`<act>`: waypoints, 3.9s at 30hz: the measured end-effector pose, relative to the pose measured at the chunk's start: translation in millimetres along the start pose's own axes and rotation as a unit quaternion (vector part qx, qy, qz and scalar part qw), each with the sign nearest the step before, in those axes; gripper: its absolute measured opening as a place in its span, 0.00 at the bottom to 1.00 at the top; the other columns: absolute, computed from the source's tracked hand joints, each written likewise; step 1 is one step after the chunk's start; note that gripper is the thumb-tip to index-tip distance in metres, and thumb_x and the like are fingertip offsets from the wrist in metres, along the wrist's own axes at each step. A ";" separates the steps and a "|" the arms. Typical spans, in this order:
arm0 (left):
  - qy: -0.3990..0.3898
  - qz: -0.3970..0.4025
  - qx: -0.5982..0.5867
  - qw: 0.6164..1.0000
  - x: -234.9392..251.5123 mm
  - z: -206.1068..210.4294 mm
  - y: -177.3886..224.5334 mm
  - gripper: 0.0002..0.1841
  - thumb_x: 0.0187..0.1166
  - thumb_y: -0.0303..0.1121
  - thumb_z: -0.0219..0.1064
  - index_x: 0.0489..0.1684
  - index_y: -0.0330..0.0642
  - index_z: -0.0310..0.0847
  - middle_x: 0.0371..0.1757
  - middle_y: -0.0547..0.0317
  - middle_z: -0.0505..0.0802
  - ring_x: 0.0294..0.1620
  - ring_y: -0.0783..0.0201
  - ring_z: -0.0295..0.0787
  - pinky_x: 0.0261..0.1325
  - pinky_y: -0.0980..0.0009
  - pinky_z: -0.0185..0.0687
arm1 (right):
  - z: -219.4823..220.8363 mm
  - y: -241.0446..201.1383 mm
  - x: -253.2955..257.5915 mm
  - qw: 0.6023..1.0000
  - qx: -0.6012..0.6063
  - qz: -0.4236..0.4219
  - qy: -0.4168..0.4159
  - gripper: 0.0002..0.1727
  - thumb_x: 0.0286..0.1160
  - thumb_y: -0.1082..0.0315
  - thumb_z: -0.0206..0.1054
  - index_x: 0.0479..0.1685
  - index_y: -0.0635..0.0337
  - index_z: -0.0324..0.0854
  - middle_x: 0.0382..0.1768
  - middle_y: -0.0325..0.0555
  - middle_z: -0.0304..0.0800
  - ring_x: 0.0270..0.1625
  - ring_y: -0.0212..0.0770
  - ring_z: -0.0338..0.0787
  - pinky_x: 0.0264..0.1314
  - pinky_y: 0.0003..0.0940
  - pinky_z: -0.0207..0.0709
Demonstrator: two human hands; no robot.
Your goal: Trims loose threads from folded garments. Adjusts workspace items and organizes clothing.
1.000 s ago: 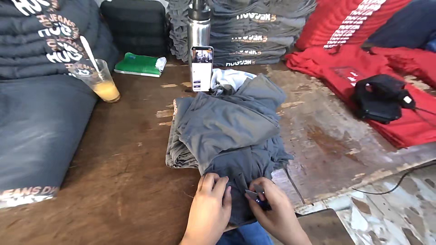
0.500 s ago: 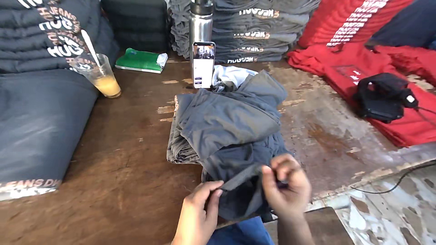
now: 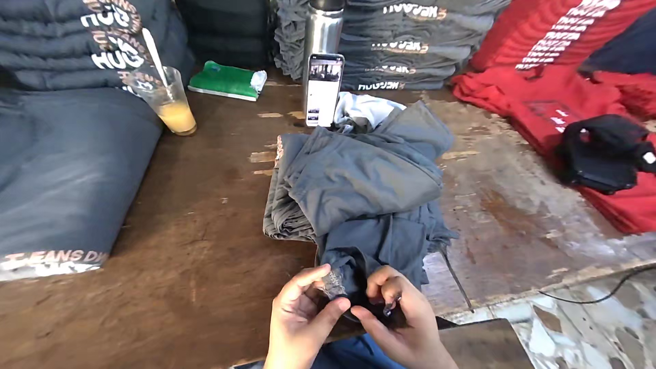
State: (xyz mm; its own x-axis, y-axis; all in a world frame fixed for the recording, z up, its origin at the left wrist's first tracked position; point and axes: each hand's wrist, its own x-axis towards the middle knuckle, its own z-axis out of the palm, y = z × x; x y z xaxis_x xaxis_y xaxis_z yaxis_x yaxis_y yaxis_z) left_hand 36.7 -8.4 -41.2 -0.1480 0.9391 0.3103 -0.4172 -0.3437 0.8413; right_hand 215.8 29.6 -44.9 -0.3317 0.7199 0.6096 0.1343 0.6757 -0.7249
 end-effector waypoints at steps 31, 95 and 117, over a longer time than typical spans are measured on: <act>-0.015 0.110 0.246 0.963 -14.7 1.6 -9.7 0.06 0.81 0.32 0.71 0.48 0.49 0.93 0.46 0.70 0.93 0.50 0.81 0.88 0.55 0.85 0.85 | 15.3 -34.4 -6.6 0.997 0.057 -0.059 -0.011 0.10 0.80 0.70 0.67 0.38 0.54 0.67 0.51 0.43 0.80 0.58 0.31 0.85 0.64 0.23 0.80; 0.038 0.065 0.089 0.993 -15.7 0.0 6.9 0.05 0.87 0.36 0.63 0.50 0.52 0.83 0.53 0.67 0.95 0.56 0.74 0.92 0.59 0.78 0.86 | 16.9 -19.4 -9.9 0.983 -0.160 0.043 -0.074 0.26 0.91 0.46 0.49 0.27 0.52 0.76 0.46 0.44 0.84 0.55 0.37 0.82 0.56 0.30 0.76; -0.187 0.114 0.402 0.889 -9.1 -33.8 12.6 0.06 0.80 0.27 0.67 0.33 0.38 0.85 0.42 0.57 0.96 0.51 0.71 0.92 0.60 0.80 0.84 | -54.0 9.4 -12.1 0.975 -0.185 0.086 -0.087 0.09 0.75 0.64 0.55 0.41 0.56 0.79 0.36 0.41 0.86 0.42 0.33 0.84 0.45 0.29 0.78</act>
State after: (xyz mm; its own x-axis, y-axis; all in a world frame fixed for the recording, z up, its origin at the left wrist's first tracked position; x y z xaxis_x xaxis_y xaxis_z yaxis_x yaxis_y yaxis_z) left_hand 2.4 -21.1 -48.4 0.2243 0.8292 0.5119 0.3835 -0.5580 0.7359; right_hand 271.5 35.8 -41.8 -0.4232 0.8116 0.4028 0.5187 0.5815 -0.6267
